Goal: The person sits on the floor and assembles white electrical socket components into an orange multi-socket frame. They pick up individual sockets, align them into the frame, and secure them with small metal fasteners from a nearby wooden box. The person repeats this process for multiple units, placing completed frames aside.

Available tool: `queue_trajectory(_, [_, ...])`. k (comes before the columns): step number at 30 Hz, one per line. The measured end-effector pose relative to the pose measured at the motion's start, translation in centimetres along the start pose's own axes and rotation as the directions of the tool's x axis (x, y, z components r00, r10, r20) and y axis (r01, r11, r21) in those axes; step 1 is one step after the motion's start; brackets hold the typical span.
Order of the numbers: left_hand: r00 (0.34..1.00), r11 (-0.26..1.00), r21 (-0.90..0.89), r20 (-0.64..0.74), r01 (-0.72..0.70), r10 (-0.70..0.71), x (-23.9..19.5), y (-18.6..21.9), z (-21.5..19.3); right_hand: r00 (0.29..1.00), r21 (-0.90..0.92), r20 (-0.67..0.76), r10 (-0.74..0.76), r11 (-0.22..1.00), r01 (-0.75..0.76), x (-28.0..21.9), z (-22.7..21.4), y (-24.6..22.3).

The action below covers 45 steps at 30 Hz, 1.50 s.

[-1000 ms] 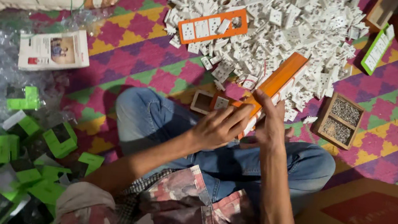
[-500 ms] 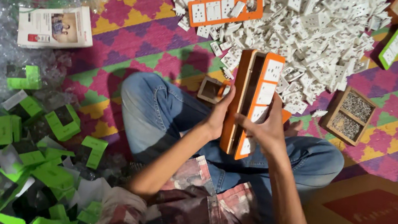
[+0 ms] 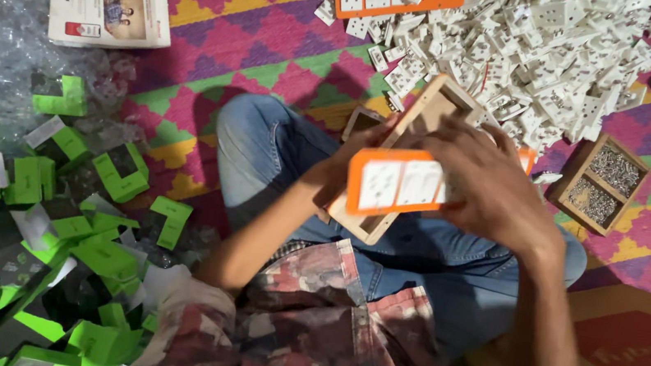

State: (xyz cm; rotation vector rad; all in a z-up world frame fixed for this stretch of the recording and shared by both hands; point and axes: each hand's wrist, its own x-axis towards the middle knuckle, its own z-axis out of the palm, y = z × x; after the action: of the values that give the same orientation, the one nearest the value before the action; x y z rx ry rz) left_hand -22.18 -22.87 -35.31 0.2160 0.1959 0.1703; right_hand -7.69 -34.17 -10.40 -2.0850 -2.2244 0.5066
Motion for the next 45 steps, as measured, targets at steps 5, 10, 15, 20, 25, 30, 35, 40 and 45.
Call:
queue_trajectory(5, [0.952,0.967,0.138,0.249,-0.215,0.176,-1.8,1.2,-0.9,0.958,-0.158,0.23,-0.172,0.965,0.211,4.1,-2.9,-3.1])
queue_trajectory(10, [0.946,0.997,-0.079,0.325,0.016,0.01,-1.5,3.1,1.0,0.905,-0.146,0.375,-0.201,0.951,0.272,6.2,-3.7,-5.4])
queue_trajectory(15, [0.943,0.981,-0.16,0.33,0.112,-0.054,-2.2,4.2,4.0,0.887,-0.203,0.44,-0.14,0.947,0.25,6.2,-3.3,-5.2])
queue_trajectory(20, [0.968,0.985,-0.172,0.25,0.014,0.03,-1.8,3.9,3.6,0.975,-0.236,0.205,-0.089,0.962,0.137,5.3,-2.1,-3.2])
queue_trajectory(25, [0.982,0.995,-0.025,0.16,-0.093,0.096,-1.5,2.8,1.7,0.968,0.001,-0.169,0.183,0.983,-0.185,1.9,-1.1,1.2])
queue_trajectory(30, [0.929,0.934,0.098,0.18,-0.344,0.323,-2.1,2.3,3.9,0.896,0.256,-0.344,0.28,0.946,-0.197,-1.6,4.2,5.9])
queue_trajectory(35, [0.985,0.989,-0.108,0.134,-0.098,0.112,-3.1,1.4,6.9,0.936,0.543,-0.21,0.283,0.83,-0.129,-2.8,13.4,9.2])
queue_trajectory(40, [0.992,0.991,-0.109,0.088,-0.084,0.093,-1.9,0.5,5.8,0.908,0.703,0.114,0.404,0.613,-0.36,-3.0,20.1,9.7])
queue_trajectory(45, [0.992,0.985,0.122,0.01,-0.122,0.122,-1.2,-0.8,2.8,0.895,0.834,-0.111,0.432,0.531,-0.153,-3.2,18.9,8.2])
